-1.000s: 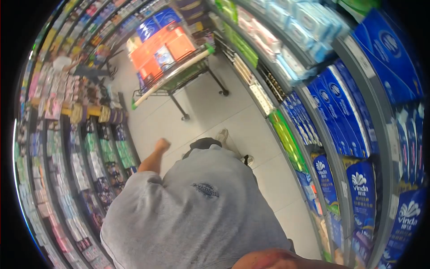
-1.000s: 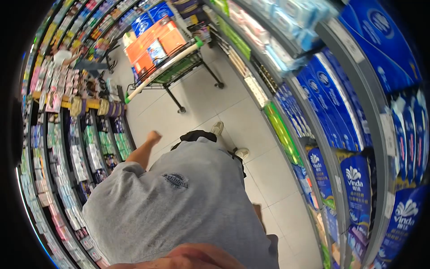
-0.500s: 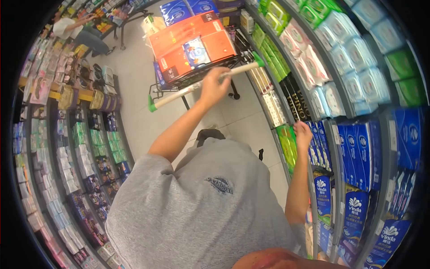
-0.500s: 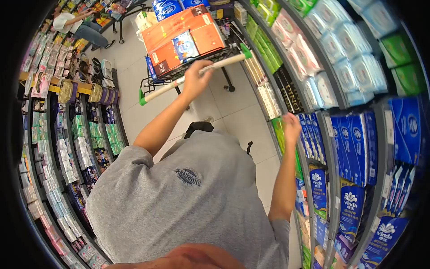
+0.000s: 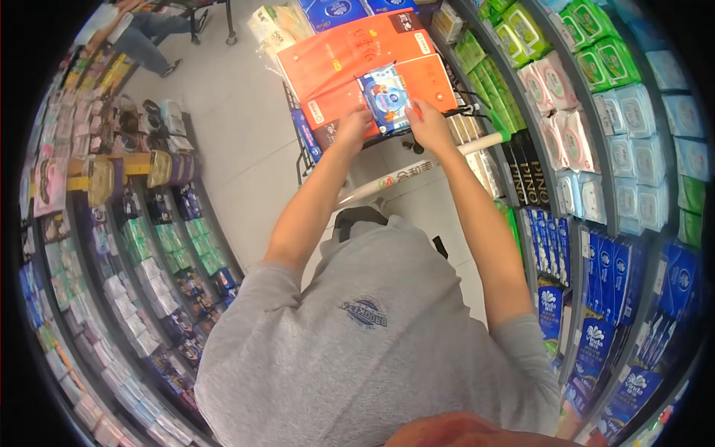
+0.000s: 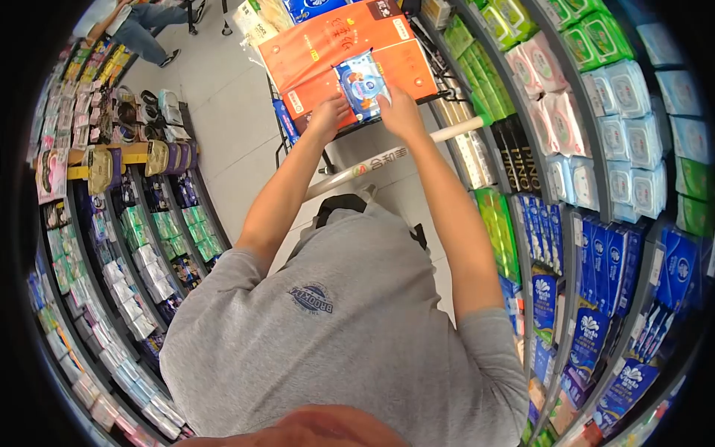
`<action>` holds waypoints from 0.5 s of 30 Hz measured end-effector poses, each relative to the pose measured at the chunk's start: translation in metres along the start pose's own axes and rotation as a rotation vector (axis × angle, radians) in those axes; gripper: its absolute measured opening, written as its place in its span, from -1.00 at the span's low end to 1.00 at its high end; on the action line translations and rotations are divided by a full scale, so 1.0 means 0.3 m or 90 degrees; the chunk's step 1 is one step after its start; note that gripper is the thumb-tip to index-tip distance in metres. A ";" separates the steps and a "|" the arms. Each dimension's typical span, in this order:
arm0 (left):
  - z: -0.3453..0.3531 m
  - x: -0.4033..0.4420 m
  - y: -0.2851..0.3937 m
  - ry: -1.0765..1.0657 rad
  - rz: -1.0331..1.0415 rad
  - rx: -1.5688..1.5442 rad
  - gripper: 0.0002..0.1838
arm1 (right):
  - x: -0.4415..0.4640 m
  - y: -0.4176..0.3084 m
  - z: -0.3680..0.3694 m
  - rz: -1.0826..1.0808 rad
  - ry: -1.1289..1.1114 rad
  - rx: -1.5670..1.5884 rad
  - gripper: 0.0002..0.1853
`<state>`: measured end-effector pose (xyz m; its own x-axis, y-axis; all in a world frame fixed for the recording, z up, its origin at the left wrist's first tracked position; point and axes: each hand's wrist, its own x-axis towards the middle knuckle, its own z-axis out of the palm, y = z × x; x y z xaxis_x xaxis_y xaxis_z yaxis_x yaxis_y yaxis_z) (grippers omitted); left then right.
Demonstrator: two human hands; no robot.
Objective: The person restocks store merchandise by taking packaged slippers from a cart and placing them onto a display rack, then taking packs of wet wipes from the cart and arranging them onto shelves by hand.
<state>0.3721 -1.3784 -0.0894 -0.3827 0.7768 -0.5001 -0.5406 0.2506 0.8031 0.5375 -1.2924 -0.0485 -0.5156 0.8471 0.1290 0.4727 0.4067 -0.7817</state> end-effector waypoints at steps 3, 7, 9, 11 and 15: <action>-0.004 0.044 0.007 0.001 -0.061 -0.082 -0.39 | 0.067 0.012 0.056 0.095 -0.124 -0.029 -0.58; -0.020 0.091 0.004 -0.010 -0.080 -0.061 -0.43 | 0.103 0.062 0.100 0.146 -0.143 -0.048 -0.55; -0.041 0.116 -0.016 -0.037 -0.081 -0.043 -0.45 | 0.096 0.102 0.125 0.143 -0.126 -0.041 -0.51; -0.043 0.126 -0.016 -0.025 -0.071 -0.051 -0.54 | 0.091 0.115 0.116 0.173 -0.130 0.032 -0.50; -0.034 0.098 0.030 -0.098 -0.076 -0.071 -0.65 | 0.081 0.111 0.095 0.237 -0.145 0.211 -0.51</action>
<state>0.3485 -1.3592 -0.1001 -0.1972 0.8266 -0.5270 -0.6576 0.2871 0.6965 0.5203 -1.2680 -0.0889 -0.5153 0.8028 -0.2999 0.4214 -0.0673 -0.9044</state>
